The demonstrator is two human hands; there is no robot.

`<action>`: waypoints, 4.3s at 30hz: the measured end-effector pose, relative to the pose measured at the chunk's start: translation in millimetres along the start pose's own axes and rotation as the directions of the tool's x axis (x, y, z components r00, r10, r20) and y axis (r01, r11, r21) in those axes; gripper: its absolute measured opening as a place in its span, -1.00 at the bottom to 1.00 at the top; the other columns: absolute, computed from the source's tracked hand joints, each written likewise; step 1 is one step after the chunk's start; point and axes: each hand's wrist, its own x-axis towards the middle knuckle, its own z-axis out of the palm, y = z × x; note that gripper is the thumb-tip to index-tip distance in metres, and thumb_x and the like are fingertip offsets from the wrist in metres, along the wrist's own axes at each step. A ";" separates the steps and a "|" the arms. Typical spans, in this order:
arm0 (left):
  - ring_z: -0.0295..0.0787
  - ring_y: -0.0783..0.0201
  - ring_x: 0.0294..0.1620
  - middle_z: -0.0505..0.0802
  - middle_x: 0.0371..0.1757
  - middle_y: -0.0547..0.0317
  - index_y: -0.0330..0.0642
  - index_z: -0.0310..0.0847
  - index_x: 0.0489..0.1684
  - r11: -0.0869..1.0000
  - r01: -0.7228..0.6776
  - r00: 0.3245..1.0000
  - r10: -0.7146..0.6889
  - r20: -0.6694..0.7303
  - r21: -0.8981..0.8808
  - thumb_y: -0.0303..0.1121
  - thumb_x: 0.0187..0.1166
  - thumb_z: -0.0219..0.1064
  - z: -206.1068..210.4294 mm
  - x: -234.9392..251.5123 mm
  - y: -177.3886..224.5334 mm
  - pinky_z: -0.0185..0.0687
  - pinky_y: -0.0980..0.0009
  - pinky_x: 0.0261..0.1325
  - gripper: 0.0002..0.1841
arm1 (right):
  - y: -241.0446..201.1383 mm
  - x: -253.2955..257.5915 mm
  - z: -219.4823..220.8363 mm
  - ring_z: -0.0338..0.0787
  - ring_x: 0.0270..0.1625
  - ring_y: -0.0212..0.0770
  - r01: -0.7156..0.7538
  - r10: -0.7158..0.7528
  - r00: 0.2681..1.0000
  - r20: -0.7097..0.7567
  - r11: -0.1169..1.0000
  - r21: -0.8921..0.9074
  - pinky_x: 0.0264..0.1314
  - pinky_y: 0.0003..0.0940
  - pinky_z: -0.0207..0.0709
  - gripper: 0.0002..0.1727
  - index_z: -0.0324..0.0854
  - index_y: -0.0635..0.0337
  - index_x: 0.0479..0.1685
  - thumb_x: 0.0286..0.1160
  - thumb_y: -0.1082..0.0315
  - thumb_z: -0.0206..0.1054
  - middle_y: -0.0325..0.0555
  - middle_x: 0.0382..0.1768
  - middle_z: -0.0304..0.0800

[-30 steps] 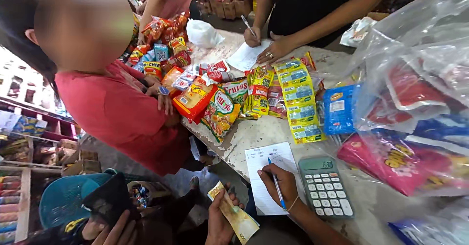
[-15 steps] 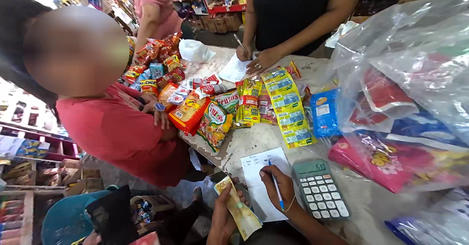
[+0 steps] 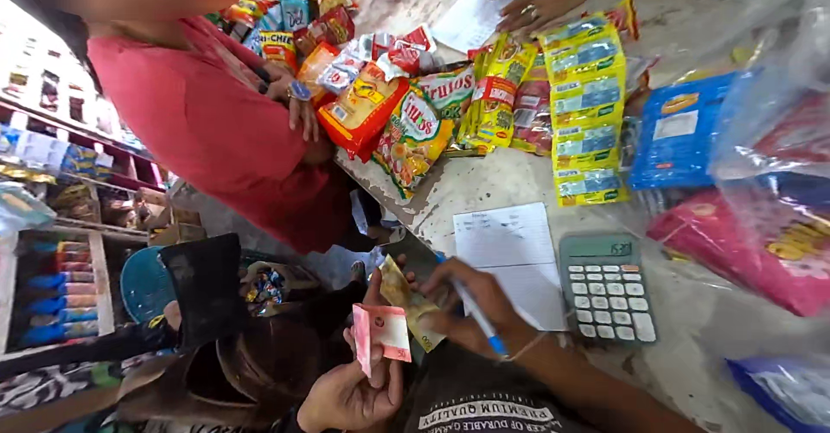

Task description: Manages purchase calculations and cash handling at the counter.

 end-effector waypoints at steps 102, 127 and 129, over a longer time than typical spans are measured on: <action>0.89 0.00 -0.22 0.93 -0.18 0.02 -0.04 0.67 0.40 -0.231 0.389 0.809 0.549 -0.210 0.892 0.11 0.33 0.57 -36.5 166.3 -10.6 0.72 -0.14 -0.13 -0.33 | 63.0 -7.7 -64.6 0.60 -0.55 -0.55 -0.269 -0.087 0.821 -0.565 0.813 -0.516 -0.49 -0.63 0.44 -0.84 0.72 0.23 -0.56 0.31 0.42 0.32 -0.27 -0.65 0.65; 0.88 0.04 -0.28 0.92 -0.21 0.06 -0.02 0.67 0.39 -0.232 0.394 0.812 0.542 -0.218 0.890 0.12 0.33 0.57 -38.4 166.3 -10.3 0.72 -0.09 -0.18 -0.34 | 62.7 -7.1 -64.6 0.60 -0.54 -0.55 -0.289 -0.098 0.818 -0.568 0.783 -0.551 -0.48 -0.64 0.45 -0.84 0.72 0.22 -0.56 0.32 0.41 0.33 -0.28 -0.65 0.65; 0.88 0.05 -0.28 0.92 -0.21 0.06 -0.01 0.67 0.40 -0.230 0.392 0.812 0.542 -0.218 0.891 0.12 0.33 0.56 -37.8 166.4 -10.4 0.72 -0.09 -0.18 -0.34 | 62.4 -7.0 -64.3 0.59 -0.55 -0.55 -0.301 -0.096 0.812 -0.575 0.776 -0.555 -0.48 -0.63 0.44 -0.84 0.71 0.22 -0.57 0.31 0.41 0.32 -0.28 -0.65 0.63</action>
